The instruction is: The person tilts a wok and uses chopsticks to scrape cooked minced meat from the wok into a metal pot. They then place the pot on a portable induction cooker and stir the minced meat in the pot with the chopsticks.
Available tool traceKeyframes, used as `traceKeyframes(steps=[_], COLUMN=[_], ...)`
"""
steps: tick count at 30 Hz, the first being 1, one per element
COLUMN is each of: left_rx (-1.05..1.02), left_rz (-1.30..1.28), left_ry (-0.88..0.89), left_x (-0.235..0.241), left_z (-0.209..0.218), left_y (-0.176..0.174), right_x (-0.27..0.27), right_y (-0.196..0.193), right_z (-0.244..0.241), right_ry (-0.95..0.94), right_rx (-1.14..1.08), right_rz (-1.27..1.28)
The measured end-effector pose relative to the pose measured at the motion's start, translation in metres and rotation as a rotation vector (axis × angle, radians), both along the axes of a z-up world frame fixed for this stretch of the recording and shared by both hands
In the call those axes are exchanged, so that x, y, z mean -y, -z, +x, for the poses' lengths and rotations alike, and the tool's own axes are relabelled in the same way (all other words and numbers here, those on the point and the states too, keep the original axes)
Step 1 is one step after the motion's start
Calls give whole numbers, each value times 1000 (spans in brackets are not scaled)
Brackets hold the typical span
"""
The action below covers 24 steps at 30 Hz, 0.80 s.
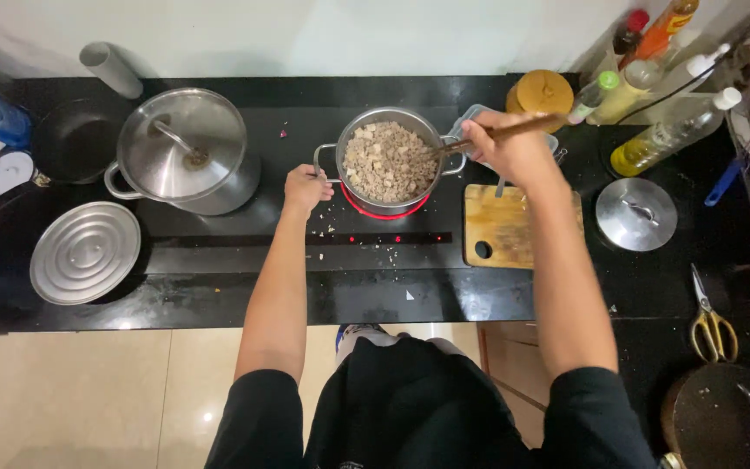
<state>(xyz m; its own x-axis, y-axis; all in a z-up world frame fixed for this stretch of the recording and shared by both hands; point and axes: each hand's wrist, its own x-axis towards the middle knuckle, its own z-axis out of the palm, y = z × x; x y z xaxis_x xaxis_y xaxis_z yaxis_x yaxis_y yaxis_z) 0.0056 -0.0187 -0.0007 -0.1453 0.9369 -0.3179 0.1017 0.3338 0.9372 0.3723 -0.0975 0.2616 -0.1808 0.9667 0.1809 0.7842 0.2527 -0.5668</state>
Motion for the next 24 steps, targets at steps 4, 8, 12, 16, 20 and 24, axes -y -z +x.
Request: traceKeyframes(steps=[4, 8, 12, 16, 20, 24], left_rx=[27, 39, 47, 60, 56, 68], left_rz=[8, 4, -10, 0, -20, -10], left_ry=[18, 18, -2, 25, 33, 35], left_x=[-3, 1, 2, 0, 0, 1], left_z=[-2, 2, -2, -1, -3, -3], left_y=[9, 2, 12, 6, 4, 4], right_x=[-24, -47, -49, -28, 6, 26], right_y=[-21, 25, 105, 165, 210, 244], right_z=[-4, 16, 50, 56, 21, -22], right_ry=[-64, -88, -87, -91, 24, 101], right_rx=[62, -75, -634, -876, -991, -1117], right_rz=[-184, -416, -473, -375, -284, -193])
